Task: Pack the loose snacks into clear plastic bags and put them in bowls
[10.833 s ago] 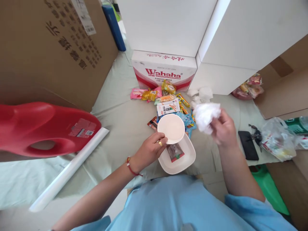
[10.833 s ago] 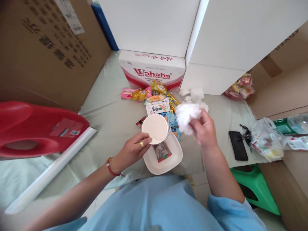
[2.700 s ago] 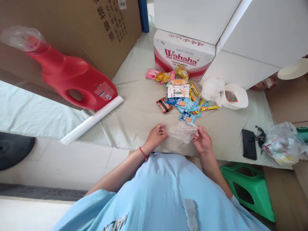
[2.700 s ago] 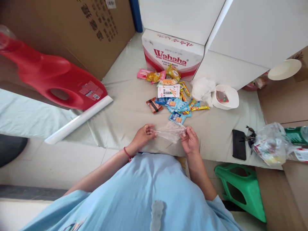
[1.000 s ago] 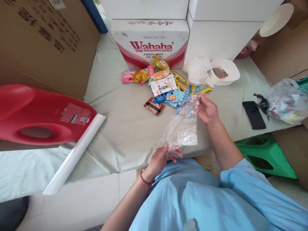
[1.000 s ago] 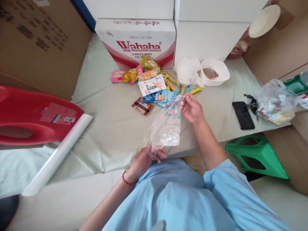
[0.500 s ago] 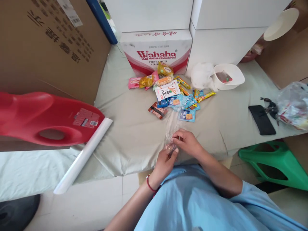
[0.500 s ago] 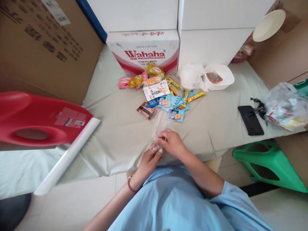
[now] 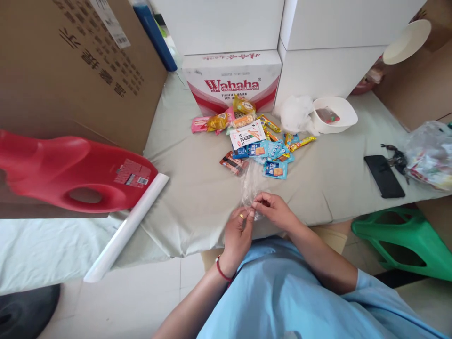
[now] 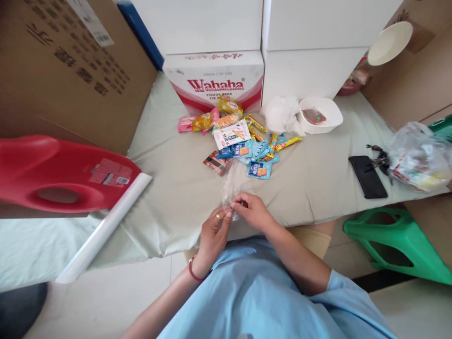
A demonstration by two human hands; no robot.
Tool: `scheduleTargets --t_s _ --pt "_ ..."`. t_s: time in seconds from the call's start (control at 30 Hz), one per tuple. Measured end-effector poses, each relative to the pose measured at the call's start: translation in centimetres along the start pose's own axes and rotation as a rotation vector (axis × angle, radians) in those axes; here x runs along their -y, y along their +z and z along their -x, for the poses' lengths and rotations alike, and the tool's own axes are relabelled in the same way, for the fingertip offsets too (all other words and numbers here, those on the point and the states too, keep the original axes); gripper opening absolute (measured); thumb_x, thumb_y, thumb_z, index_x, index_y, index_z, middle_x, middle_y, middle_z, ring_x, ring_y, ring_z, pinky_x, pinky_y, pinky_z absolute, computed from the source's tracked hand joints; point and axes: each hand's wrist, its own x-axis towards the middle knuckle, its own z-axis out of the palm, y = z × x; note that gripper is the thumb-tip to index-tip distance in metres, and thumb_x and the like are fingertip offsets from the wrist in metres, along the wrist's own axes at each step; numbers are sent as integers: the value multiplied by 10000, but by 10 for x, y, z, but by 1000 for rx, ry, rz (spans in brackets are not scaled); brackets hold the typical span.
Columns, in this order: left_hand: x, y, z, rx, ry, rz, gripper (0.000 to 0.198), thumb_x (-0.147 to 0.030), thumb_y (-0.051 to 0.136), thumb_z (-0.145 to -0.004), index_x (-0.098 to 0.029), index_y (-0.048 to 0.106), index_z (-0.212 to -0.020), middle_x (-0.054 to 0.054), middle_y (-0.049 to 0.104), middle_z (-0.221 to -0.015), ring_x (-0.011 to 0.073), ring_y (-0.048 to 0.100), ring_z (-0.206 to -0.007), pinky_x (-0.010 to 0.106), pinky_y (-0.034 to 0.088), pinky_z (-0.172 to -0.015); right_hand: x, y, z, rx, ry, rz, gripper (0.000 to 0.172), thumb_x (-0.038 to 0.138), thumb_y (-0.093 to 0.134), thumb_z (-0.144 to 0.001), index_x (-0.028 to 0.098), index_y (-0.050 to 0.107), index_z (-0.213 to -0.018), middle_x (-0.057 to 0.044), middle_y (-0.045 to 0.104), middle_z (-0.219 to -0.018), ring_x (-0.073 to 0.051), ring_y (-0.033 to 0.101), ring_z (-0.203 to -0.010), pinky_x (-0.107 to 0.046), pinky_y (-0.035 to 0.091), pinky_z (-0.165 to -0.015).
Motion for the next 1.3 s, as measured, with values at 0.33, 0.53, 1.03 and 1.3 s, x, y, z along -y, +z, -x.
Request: scheduleTargets --t_s 0.33,0.53,1.03,1.3 --pt "8 -20 -9 -328 -323 556 426 -644 639 -920 -221 644 -876 -17 648 -676 176 683 -751 324 536 -850 13 -12 14 -207 217 -640 505 524 954 -645 203 607 -824 85 513 -643 -30 274 -474 -164 161 -401" --pt "16 -52 -8 -343 -411 473 402 -626 653 -891 -225 634 -910 -113 373 -454 111 394 -419 269 395 -523 1 -34 20 -330 263 -740 554 434 1014 -533 190 592 -795 37 650 -793 -1 288 -480 -122 180 -389" --pt "-7 -104 -38 59 -259 -437 769 -862 312 -890 -238 760 -917 141 782 -1096 332 704 -1106 462 525 -1014 1 -108 20 -274 20 520 758 590 735 -819 235 540 -1460 -152 653 -1397 -312 643 -1213 -445 566 -934" --pt "-37 -25 -65 275 -370 -18 859 -894 221 -902 -208 718 -755 127 779 -887 277 716 -882 388 540 -808 -5 -39 -25 -688 -313 888 393 400 677 -924 197 641 -1259 -193 587 -1363 -357 485 -1333 -586 387 -1165"
